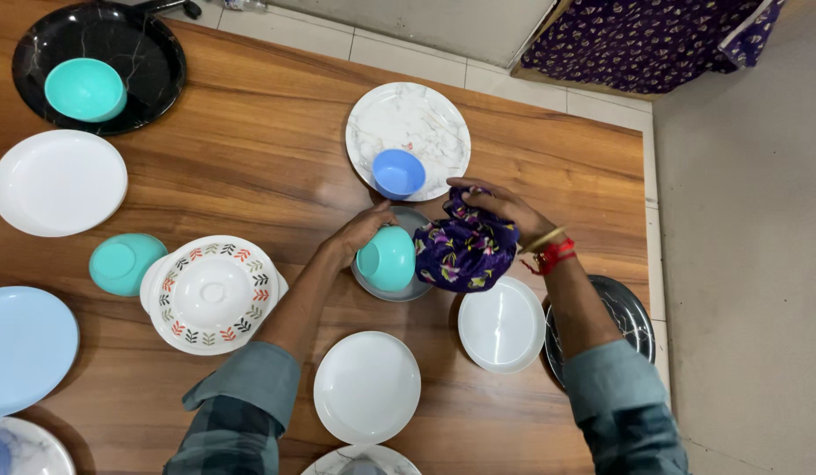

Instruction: The person wipes individual bowls, plates, and cups with a cloth and sorts them into a basket or places them onto a wooden table.

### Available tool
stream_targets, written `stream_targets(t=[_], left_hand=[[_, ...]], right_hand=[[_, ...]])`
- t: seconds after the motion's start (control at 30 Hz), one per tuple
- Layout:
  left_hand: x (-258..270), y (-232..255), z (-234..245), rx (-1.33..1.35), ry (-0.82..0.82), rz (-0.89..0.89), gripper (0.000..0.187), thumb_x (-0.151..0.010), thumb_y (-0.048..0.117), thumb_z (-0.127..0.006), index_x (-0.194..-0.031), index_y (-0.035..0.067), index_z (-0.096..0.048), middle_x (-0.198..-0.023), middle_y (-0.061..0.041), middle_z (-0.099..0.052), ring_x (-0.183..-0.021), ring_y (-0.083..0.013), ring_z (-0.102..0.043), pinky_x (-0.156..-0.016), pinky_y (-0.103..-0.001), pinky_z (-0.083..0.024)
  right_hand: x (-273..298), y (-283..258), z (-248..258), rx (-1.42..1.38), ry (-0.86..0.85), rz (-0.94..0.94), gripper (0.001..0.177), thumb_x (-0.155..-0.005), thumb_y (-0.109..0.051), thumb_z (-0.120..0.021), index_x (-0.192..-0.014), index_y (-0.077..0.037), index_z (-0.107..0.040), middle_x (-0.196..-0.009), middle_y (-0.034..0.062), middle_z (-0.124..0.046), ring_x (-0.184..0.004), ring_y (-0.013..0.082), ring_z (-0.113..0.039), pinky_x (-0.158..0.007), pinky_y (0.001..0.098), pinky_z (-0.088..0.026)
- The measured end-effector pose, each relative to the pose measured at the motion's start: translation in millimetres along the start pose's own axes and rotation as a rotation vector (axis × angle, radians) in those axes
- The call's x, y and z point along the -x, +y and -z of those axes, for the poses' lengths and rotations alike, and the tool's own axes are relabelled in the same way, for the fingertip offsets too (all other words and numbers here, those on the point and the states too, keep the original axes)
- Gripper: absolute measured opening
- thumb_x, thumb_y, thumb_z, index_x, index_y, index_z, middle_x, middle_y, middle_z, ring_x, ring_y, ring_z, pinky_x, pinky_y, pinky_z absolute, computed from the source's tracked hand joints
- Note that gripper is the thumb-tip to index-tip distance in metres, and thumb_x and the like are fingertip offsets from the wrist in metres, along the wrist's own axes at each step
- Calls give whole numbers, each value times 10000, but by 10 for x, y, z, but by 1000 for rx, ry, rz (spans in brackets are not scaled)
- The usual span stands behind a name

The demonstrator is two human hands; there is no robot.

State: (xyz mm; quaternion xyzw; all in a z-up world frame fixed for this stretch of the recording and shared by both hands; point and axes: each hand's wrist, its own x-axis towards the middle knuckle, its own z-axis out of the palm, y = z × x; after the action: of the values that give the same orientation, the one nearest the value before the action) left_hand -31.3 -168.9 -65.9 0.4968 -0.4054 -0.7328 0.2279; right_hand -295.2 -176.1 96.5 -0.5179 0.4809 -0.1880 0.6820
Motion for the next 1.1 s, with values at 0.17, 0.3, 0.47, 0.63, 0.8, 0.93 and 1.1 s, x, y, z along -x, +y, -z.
stream_targets(t=[0.17, 0.3, 0.47, 0.63, 0.8, 0.93, 1.1], left_hand=[[-27, 61, -125, 6, 12, 10, 893, -836, 316, -560, -1629, 136, -190, -1613, -161, -405, -1407, -254, -465, -1130, -351, -404], [355, 122, -305, 150, 70, 19, 807, -842, 324, -551, -1604, 177, -331, -1434, -129, -474, -1205, -228, -558, -1020, -365, -487], [1416, -230, -595, 769, -569, -293, 598, -991, 289, -538, -1542, 59, -569, -742, 30, -495, -582, -54, -504, -534, -226, -491], [2469, -678, -1267, 735, -77, -57, 563, -1042, 469, -473, -1321, 19, -666, -782, 28, -549, -680, -71, -551, -631, -250, -510], [3173, -1082, -1951, 641, 100, 37, 590, -873, 518, -637, -1341, 175, -526, -1145, -43, -617, -1032, -133, -623, -858, -330, -562], [3582, -1351, -2425, 656, 201, -43, 656, -859, 512, -723, -1358, 154, -494, -1266, -36, -567, -1171, -129, -565, -947, -309, -517], [4146, -1290, -2561, 1032, 543, -99, 684, -892, 593, -626, -1320, 70, -517, -1137, -107, -628, -1035, -216, -665, -883, -393, -578]], right_hand=[[819, 247, -349, -124, 124, -91, 629, -891, -293, -588, -1488, -111, -511, -1323, 135, -637, -1174, 249, -639, -1033, 392, -523], [1459, 675, -563, -254, 72, 10, 609, -926, -291, -609, -1466, -19, -533, -1361, 182, -637, -1207, 264, -638, -1060, 401, -517], [1984, 1270, -818, -562, 186, -10, 568, -915, -293, -588, -1400, 0, -551, -1341, 221, -643, -1196, 306, -667, -1048, 457, -547], [2364, 1724, -1181, -878, 233, 15, 475, -919, -288, -539, -1247, 54, -573, -1294, 249, -674, -1173, 340, -691, -1041, 478, -542], [2543, 1729, -1757, -537, 50, -17, 438, -970, -248, -570, -1284, 54, -613, -1175, 206, -703, -1057, 264, -696, -958, 376, -554], [2605, 1710, -2154, -182, 22, 103, 374, -983, -238, -604, -1262, 5, -552, -1159, 94, -662, -1029, 159, -642, -893, 314, -530], [2960, 1693, -2598, -411, 15, 142, 400, -1090, -303, -602, -1281, 43, -543, -1099, 150, -610, -973, 205, -593, -836, 355, -506]])
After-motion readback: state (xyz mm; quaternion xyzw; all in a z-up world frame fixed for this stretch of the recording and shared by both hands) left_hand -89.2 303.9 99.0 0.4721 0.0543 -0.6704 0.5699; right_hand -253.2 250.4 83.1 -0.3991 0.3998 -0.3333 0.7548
